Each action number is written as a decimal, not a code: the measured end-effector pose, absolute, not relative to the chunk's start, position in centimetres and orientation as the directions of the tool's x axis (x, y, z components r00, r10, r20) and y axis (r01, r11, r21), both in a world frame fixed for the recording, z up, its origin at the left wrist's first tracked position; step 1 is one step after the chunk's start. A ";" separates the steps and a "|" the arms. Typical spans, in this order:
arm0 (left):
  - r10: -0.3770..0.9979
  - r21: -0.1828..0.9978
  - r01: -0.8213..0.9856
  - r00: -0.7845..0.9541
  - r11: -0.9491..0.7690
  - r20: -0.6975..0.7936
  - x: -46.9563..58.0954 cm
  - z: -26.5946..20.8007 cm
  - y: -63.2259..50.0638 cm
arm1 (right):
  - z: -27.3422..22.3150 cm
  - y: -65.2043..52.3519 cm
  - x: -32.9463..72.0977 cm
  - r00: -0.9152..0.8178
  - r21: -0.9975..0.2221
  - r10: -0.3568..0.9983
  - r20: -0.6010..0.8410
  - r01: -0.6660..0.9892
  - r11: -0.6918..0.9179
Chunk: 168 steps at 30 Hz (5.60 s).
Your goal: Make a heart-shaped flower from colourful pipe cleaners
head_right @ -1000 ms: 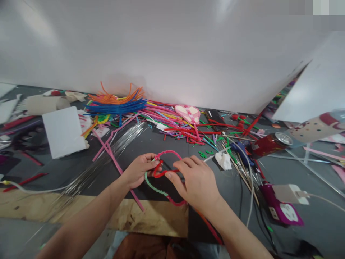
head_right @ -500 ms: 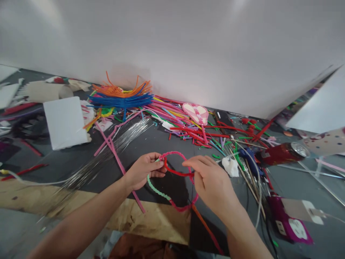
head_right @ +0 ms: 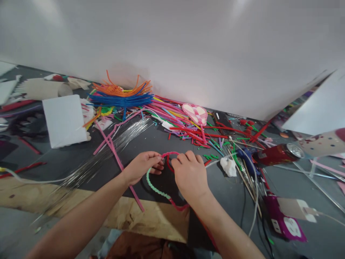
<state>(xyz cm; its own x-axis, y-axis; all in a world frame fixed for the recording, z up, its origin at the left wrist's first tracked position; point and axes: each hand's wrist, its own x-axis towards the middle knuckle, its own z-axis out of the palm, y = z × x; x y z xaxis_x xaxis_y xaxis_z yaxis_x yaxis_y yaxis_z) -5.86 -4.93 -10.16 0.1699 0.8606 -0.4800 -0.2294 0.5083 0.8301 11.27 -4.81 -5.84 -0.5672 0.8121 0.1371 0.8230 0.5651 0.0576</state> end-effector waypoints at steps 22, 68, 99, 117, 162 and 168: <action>0.846 0.833 -0.195 0.262 0.517 -0.464 -6.3 -10.6 -5.4 | -6.7 -6.0 13.2 -0.583 -0.019 0.803 0.124 0.808 0.589; 0.803 0.802 -0.197 0.355 0.564 -0.478 -6.0 -10.7 -4.8 | -8.1 -7.6 12.9 -0.662 -0.225 0.647 0.379 0.612 0.758; 0.901 0.943 0.104 0.276 0.317 -0.333 -6.2 -9.9 -5.1 | -9.4 -8.7 11.5 -0.733 -0.024 0.630 0.255 0.647 0.762; 0.936 0.956 0.286 0.313 0.065 -0.158 -6.6 -10.4 -5.6 | -3.5 -10.2 13.4 -0.896 -0.632 0.439 -0.060 0.375 0.678; 0.922 0.970 0.117 0.305 0.212 -0.239 -6.0 -7.9 -5.8 | -10.2 -4.7 13.4 -0.528 -0.873 0.763 -0.373 -0.079 -0.481; 0.903 0.956 0.157 0.320 0.248 -0.287 -6.0 -8.2 -5.7 | -10.2 -4.2 14.3 -0.424 -0.816 0.822 -0.381 -0.263 -0.514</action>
<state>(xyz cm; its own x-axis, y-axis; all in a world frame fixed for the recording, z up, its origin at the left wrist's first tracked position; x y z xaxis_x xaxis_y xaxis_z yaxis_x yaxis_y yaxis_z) -6.01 -5.72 -8.20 0.3205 0.9027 -0.2872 0.1571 0.2484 0.9558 14.34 -4.24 -10.23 -0.4245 0.8215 -0.3807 -0.2631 -0.5142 -0.8163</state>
